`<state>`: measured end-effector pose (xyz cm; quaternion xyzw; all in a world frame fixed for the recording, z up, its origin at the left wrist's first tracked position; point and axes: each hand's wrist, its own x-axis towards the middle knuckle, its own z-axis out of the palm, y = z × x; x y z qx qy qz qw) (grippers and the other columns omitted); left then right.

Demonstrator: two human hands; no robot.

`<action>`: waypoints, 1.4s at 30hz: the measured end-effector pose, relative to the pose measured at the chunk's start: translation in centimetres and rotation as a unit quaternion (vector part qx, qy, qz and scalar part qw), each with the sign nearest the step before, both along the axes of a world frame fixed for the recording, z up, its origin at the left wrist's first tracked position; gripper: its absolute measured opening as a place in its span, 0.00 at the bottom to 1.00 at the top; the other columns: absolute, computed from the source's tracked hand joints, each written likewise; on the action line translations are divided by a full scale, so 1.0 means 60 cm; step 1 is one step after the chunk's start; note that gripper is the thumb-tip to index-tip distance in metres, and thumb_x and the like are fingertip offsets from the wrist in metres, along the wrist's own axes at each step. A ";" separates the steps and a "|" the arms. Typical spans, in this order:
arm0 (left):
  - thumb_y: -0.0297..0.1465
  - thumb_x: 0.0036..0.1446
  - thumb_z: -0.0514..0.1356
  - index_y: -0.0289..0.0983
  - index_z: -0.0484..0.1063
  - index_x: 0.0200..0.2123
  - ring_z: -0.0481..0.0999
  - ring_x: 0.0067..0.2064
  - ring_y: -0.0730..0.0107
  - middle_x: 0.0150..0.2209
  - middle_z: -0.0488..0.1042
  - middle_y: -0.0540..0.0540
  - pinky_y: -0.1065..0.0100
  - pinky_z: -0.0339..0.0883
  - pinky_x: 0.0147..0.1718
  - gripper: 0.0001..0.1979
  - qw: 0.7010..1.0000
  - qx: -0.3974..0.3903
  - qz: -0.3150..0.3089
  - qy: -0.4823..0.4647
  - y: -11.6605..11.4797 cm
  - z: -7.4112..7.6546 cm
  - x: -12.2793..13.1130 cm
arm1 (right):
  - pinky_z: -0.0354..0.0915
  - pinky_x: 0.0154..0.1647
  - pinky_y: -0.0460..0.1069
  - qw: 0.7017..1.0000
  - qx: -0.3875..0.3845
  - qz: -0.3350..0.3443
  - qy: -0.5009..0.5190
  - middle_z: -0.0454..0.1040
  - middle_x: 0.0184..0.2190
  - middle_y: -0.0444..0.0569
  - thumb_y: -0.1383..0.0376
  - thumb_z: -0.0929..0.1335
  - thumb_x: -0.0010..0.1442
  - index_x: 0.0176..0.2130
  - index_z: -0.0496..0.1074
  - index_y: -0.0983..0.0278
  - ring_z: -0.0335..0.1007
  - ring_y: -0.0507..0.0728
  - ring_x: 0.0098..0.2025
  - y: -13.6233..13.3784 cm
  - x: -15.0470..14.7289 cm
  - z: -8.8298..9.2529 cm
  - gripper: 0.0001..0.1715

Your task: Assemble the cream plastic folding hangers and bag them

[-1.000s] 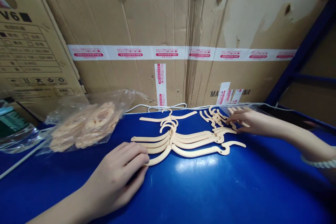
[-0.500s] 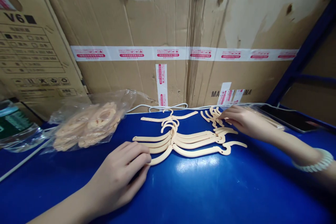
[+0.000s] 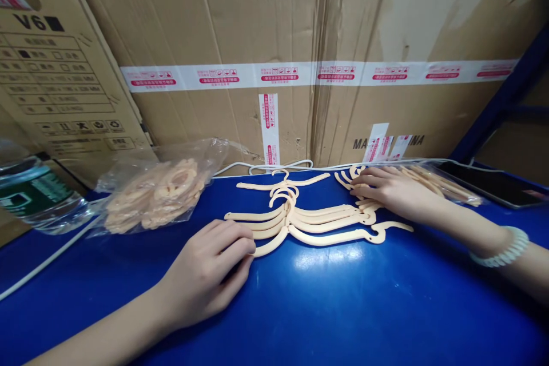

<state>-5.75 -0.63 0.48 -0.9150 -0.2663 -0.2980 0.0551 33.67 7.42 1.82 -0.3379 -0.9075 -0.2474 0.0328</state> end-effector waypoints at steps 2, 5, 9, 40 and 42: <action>0.18 0.60 0.55 0.36 0.69 0.38 0.72 0.38 0.65 0.38 0.74 0.44 0.62 0.64 0.38 0.08 1.000 -0.003 0.001 -0.003 0.001 0.000 0.000 | 0.63 0.47 0.59 1.000 0.012 0.004 -0.019 0.74 0.50 0.56 0.70 0.59 0.67 0.47 0.74 0.63 0.67 0.66 0.52 0.000 -0.002 0.002 0.18; 0.19 0.60 0.55 0.36 0.69 0.39 0.72 0.38 0.64 0.39 0.74 0.43 0.61 0.64 0.38 0.09 1.000 -0.004 0.000 -0.008 0.002 0.000 0.000 | 0.62 0.46 0.58 0.999 0.010 0.019 -0.040 0.75 0.49 0.55 0.71 0.59 0.67 0.45 0.74 0.63 0.66 0.66 0.52 0.001 -0.004 0.005 0.16; 0.19 0.59 0.55 0.36 0.69 0.39 0.72 0.38 0.64 0.38 0.74 0.44 0.62 0.64 0.37 0.09 1.000 0.012 0.001 -0.003 0.001 -0.001 0.001 | 0.63 0.48 0.59 0.998 0.017 0.037 -0.050 0.73 0.51 0.56 0.70 0.60 0.67 0.45 0.73 0.64 0.66 0.66 0.53 0.005 -0.003 0.002 0.14; 0.35 0.65 0.58 0.33 0.71 0.43 0.76 0.38 0.66 0.39 0.74 0.46 0.60 0.72 0.39 0.10 0.966 -0.130 0.196 0.104 0.192 0.047 0.018 | 0.70 0.33 0.46 0.592 -0.298 -0.020 0.749 0.77 0.30 0.50 0.50 0.75 0.52 0.34 0.78 0.65 0.72 0.53 0.30 -0.100 -0.073 0.055 0.21; 0.33 0.65 0.57 0.33 0.70 0.40 0.75 0.35 0.67 0.35 0.73 0.48 0.62 0.70 0.37 0.08 0.968 -0.128 0.198 0.080 0.168 0.061 0.014 | 0.71 0.34 0.46 0.548 -0.332 -0.019 0.768 0.77 0.29 0.50 0.50 0.76 0.50 0.35 0.78 0.65 0.72 0.53 0.30 -0.105 -0.080 0.054 0.22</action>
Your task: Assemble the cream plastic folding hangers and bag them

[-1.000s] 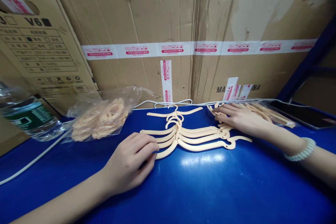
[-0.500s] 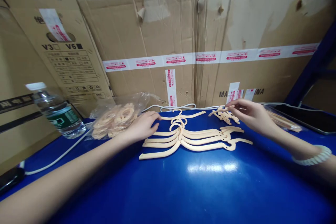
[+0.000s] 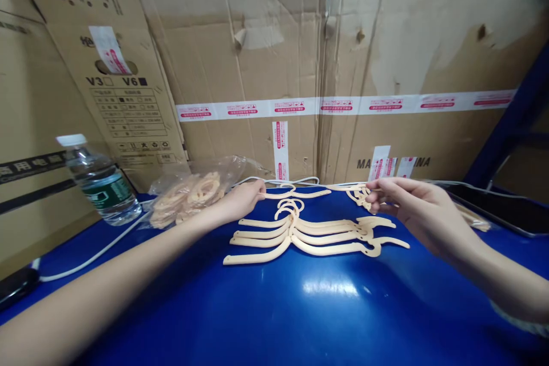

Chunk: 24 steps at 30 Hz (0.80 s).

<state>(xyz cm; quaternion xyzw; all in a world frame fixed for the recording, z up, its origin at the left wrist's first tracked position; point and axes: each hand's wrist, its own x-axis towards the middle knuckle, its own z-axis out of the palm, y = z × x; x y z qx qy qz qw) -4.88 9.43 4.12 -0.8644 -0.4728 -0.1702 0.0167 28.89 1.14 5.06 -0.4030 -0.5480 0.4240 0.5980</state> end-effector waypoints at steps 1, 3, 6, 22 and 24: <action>0.31 0.65 0.56 0.34 0.69 0.39 0.74 0.33 0.68 0.32 0.73 0.49 0.64 0.69 0.35 0.06 1.000 0.005 0.001 -0.012 -0.015 0.006 -0.002 | 0.72 0.34 0.46 1.000 -0.016 0.010 0.020 0.77 0.29 0.49 0.51 0.77 0.49 0.36 0.77 0.65 0.72 0.53 0.30 -0.002 -0.003 -0.001 0.22; 0.26 0.64 0.53 0.36 0.66 0.38 0.73 0.31 0.67 0.30 0.72 0.49 0.66 0.65 0.32 0.03 0.999 0.019 0.003 -0.040 -0.046 0.014 -0.004 | 0.73 0.35 0.46 0.996 -0.053 0.023 0.064 0.77 0.29 0.48 0.55 0.78 0.48 0.40 0.76 0.63 0.72 0.53 0.31 -0.003 -0.007 -0.004 0.22; 0.28 0.64 0.50 0.38 0.62 0.37 0.72 0.31 0.66 0.31 0.71 0.49 0.66 0.64 0.32 0.03 0.994 0.055 0.011 -0.093 -0.093 0.009 -0.006 | 0.74 0.39 0.45 0.984 -0.120 0.020 0.129 0.78 0.34 0.48 0.62 0.79 0.47 0.41 0.75 0.61 0.74 0.54 0.35 -0.001 -0.009 -0.012 0.21; 0.27 0.67 0.49 0.40 0.68 0.46 0.74 0.41 0.66 0.41 0.72 0.45 0.67 0.68 0.40 0.10 0.972 0.015 -0.061 -0.224 -0.164 -0.062 -0.008 | 0.64 0.26 0.42 0.986 -0.143 0.077 0.023 0.71 0.31 0.45 0.61 0.81 0.43 0.27 0.78 0.64 0.63 0.48 0.27 -0.001 -0.019 -0.041 0.14; 0.27 0.67 0.49 0.40 0.69 0.46 0.74 0.43 0.66 0.41 0.72 0.46 0.67 0.68 0.41 0.10 0.971 0.006 -0.059 -0.232 -0.166 -0.063 -0.010 | 0.63 0.26 0.42 0.986 -0.142 0.083 0.013 0.71 0.29 0.44 0.61 0.81 0.44 0.30 0.78 0.63 0.62 0.48 0.26 -0.001 -0.015 -0.040 0.14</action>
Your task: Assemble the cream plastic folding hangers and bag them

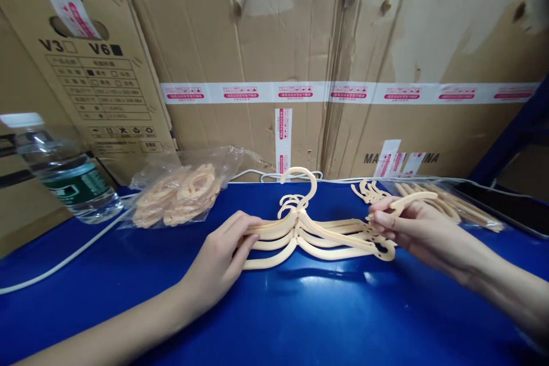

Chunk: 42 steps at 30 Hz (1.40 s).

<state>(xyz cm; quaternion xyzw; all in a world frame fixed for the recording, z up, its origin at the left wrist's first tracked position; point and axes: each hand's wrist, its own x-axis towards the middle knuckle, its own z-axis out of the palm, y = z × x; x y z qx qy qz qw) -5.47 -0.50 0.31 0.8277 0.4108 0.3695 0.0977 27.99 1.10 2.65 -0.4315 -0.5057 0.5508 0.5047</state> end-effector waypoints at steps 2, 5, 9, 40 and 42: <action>0.28 0.67 0.49 0.41 0.69 0.46 0.74 0.44 0.66 0.42 0.72 0.46 0.67 0.68 0.42 0.10 1.000 -0.005 0.003 -0.007 -0.001 -0.001 -0.002 | 0.64 0.29 0.43 1.000 0.000 0.016 -0.021 0.72 0.28 0.46 0.60 0.80 0.46 0.32 0.79 0.62 0.65 0.50 0.28 0.000 0.003 0.002 0.14; 0.29 0.67 0.50 0.41 0.69 0.45 0.74 0.44 0.66 0.42 0.73 0.47 0.67 0.68 0.42 0.09 1.000 -0.005 0.013 -0.018 -0.001 -0.001 -0.002 | 0.62 0.28 0.42 0.997 0.010 0.037 -0.071 0.74 0.28 0.47 0.60 0.80 0.46 0.30 0.79 0.63 0.65 0.49 0.27 0.001 0.004 0.004 0.14; 0.29 0.67 0.51 0.40 0.69 0.43 0.74 0.42 0.66 0.40 0.73 0.47 0.67 0.69 0.40 0.08 0.999 0.007 0.029 -0.017 0.000 0.001 -0.001 | 0.67 0.34 0.43 0.997 -0.001 0.041 -0.066 0.76 0.33 0.49 0.58 0.79 0.48 0.29 0.79 0.63 0.69 0.51 0.33 0.002 0.006 0.004 0.12; 0.27 0.67 0.50 0.42 0.68 0.45 0.75 0.40 0.65 0.40 0.73 0.46 0.67 0.71 0.37 0.09 0.999 0.044 0.007 0.004 -0.001 0.004 0.003 | 0.70 0.33 0.49 0.996 0.008 0.042 -0.084 0.77 0.29 0.52 0.49 0.76 0.49 0.28 0.70 0.65 0.73 0.57 0.33 -0.005 -0.007 -0.005 0.23; 0.27 0.67 0.50 0.42 0.68 0.45 0.75 0.40 0.65 0.40 0.73 0.46 0.67 0.71 0.37 0.09 0.999 0.044 0.003 0.005 -0.002 0.003 0.003 | 0.68 0.31 0.49 0.994 0.035 0.021 -0.099 0.76 0.26 0.50 0.48 0.76 0.49 0.28 0.70 0.64 0.72 0.56 0.30 -0.005 -0.007 -0.006 0.24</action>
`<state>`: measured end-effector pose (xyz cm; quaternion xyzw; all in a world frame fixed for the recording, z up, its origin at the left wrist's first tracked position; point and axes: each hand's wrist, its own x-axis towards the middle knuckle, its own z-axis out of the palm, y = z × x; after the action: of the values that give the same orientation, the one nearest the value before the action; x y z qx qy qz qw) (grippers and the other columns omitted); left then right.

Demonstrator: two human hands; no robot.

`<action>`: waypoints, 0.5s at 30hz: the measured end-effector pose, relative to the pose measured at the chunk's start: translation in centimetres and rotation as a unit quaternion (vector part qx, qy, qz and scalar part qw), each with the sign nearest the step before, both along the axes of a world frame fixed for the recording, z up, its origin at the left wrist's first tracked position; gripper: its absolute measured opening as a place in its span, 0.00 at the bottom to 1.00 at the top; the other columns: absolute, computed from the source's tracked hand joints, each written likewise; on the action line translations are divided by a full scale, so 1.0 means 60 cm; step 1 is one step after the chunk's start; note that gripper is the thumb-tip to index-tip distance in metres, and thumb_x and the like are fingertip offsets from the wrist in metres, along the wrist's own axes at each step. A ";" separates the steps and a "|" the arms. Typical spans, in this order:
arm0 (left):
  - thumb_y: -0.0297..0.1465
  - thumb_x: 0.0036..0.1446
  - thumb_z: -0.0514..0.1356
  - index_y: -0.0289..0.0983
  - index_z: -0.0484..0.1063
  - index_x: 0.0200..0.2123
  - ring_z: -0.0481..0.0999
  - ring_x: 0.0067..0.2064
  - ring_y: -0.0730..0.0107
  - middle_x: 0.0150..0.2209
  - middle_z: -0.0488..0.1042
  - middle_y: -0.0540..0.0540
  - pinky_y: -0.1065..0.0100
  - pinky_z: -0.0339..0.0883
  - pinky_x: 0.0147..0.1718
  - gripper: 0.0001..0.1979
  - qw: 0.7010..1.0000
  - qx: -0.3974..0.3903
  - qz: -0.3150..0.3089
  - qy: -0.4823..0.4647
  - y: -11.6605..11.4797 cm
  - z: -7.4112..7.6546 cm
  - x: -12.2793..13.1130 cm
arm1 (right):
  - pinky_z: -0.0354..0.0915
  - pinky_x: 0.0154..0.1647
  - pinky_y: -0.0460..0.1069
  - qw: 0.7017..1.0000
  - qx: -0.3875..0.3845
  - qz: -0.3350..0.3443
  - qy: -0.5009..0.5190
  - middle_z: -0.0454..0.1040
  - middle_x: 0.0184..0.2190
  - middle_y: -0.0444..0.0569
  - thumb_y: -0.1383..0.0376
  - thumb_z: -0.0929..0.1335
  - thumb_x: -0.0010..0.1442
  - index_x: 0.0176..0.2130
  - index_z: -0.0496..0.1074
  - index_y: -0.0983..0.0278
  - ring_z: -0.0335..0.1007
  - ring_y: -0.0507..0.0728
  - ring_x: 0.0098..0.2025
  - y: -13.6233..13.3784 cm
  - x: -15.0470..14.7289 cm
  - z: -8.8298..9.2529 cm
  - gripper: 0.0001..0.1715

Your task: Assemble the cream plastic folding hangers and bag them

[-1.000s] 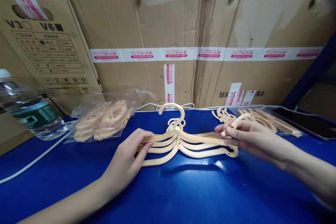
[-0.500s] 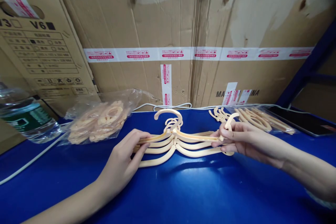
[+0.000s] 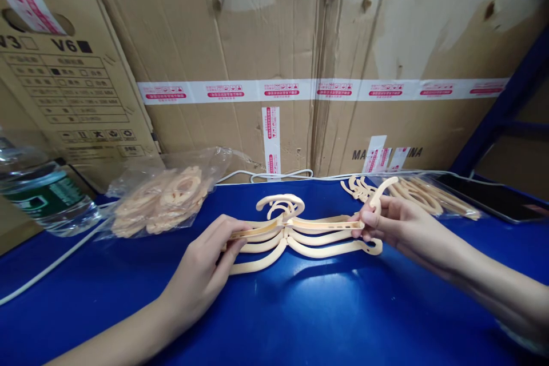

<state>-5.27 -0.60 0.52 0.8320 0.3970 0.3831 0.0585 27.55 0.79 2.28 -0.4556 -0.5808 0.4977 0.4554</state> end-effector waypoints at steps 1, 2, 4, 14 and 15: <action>0.27 0.67 0.50 0.43 0.67 0.46 0.75 0.40 0.65 0.40 0.73 0.46 0.68 0.71 0.38 0.09 1.000 -0.001 -0.002 0.000 -0.001 -0.001 0.000 | 0.67 0.31 0.49 1.000 0.015 -0.010 -0.006 0.76 0.25 0.50 0.48 0.76 0.49 0.28 0.70 0.64 0.71 0.56 0.29 0.000 0.000 -0.001 0.24; 0.27 0.67 0.50 0.43 0.67 0.46 0.75 0.41 0.65 0.41 0.73 0.46 0.68 0.71 0.39 0.10 1.000 -0.002 -0.004 0.000 -0.002 -0.001 0.001 | 0.67 0.30 0.49 0.999 0.029 -0.020 -0.011 0.76 0.24 0.49 0.48 0.76 0.49 0.28 0.70 0.64 0.71 0.55 0.27 0.000 0.001 -0.001 0.24; 0.27 0.67 0.50 0.43 0.67 0.48 0.76 0.43 0.65 0.42 0.74 0.46 0.68 0.71 0.41 0.11 1.000 -0.006 -0.009 0.003 -0.005 -0.003 0.002 | 0.66 0.28 0.48 0.998 0.050 -0.032 -0.018 0.74 0.22 0.48 0.48 0.75 0.50 0.27 0.70 0.64 0.69 0.54 0.25 0.001 0.002 -0.003 0.24; 0.29 0.68 0.49 0.44 0.63 0.51 0.79 0.39 0.69 0.43 0.75 0.48 0.72 0.70 0.36 0.11 0.995 0.021 -0.017 0.100 -0.005 0.009 -0.009 | 0.69 0.35 0.47 0.990 0.043 -0.071 0.111 0.75 0.38 0.47 0.53 0.76 0.52 0.35 0.77 0.59 0.70 0.54 0.36 0.007 0.012 0.034 0.15; 0.29 0.68 0.48 0.43 0.63 0.51 0.78 0.38 0.68 0.42 0.74 0.47 0.71 0.70 0.34 0.11 0.992 0.039 -0.010 0.116 -0.005 0.014 -0.013 | 0.68 0.34 0.47 0.990 0.035 -0.069 0.117 0.75 0.36 0.47 0.53 0.75 0.52 0.33 0.78 0.59 0.69 0.53 0.35 0.013 0.024 0.040 0.14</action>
<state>-6.04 -0.88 1.37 0.8763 0.3775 0.2987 -0.0167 29.01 1.55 4.67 -0.4168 -0.5075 0.4942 0.5697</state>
